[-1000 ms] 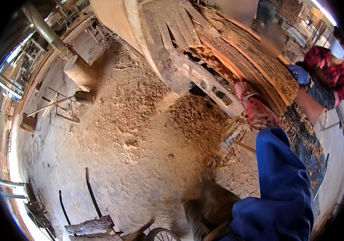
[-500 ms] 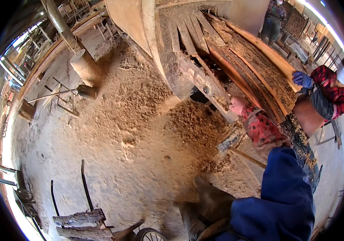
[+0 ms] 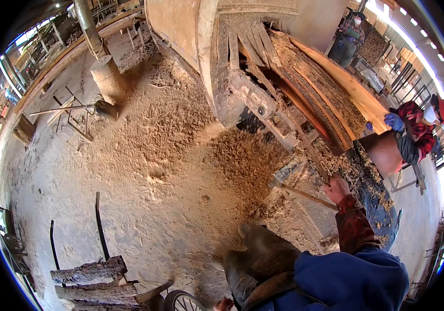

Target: The person repeatedly picks up long wooden planks from a pile on the floor and places them into a two-wheeled cart. The person handles the wood by hand, moving pieces one at a time or in small groups to load the cart.

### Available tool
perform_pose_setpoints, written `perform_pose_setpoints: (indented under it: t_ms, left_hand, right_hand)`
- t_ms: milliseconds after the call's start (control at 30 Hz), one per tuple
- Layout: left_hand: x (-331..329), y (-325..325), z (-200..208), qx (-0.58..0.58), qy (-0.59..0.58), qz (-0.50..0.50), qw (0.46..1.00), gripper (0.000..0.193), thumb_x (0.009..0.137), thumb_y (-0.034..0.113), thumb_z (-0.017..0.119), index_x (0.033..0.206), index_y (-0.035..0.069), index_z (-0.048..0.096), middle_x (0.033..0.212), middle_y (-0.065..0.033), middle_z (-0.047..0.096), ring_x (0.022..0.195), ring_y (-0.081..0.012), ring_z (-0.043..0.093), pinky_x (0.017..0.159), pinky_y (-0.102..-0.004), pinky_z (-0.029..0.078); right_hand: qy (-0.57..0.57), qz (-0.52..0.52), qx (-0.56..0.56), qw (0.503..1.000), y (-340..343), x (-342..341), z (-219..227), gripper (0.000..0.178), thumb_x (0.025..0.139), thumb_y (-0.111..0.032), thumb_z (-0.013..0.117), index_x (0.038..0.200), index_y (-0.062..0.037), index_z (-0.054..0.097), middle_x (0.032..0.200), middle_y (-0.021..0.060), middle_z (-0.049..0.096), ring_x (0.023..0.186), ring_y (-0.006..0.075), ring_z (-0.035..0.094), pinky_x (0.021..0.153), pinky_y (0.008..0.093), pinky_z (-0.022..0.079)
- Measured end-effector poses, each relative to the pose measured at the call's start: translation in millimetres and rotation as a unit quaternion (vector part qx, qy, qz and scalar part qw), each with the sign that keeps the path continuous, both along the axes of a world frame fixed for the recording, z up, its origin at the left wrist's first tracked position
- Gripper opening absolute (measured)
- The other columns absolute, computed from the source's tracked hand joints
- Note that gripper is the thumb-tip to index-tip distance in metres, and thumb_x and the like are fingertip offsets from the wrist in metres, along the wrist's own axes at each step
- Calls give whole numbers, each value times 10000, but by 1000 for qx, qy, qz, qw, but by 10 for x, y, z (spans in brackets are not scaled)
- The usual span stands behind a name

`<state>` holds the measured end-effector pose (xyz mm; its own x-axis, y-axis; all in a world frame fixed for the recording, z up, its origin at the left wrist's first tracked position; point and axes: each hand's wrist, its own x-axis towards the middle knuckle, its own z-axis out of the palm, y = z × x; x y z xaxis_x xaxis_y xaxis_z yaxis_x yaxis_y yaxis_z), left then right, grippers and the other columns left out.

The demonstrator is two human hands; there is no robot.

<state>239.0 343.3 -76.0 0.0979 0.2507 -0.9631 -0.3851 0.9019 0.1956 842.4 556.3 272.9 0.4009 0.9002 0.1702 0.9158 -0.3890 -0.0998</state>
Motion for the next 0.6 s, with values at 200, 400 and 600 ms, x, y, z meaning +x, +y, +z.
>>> perform_pose_setpoints:
  t_ms: [200,400,600]
  left_hand:
    - [-48,830,372,185,112,-90,972,265,752,207,617,750,-57,591,656,-95,602,499,-143,525,513,-283,447]
    - [1297,2592,1196,423,242,-393,780,287,757,272,604,663,17,509,609,-135,531,580,-191,526,534,-338,421]
    - [3194,3471,2998,730,237,-405,498,576,767,329,628,1202,11,426,1107,-206,524,978,-350,533,805,-397,468]
  right_hand:
    - [14,2,-39,999,-181,-320,60,210,668,-169,557,607,26,513,728,180,500,625,371,511,560,457,407]
    - [-2,-9,-81,997,-201,-474,336,208,679,-185,588,639,13,537,770,162,500,650,362,513,568,454,406]
    - [6,4,-107,994,-427,-599,1100,190,694,-173,592,653,3,532,741,155,486,638,365,511,564,448,410]
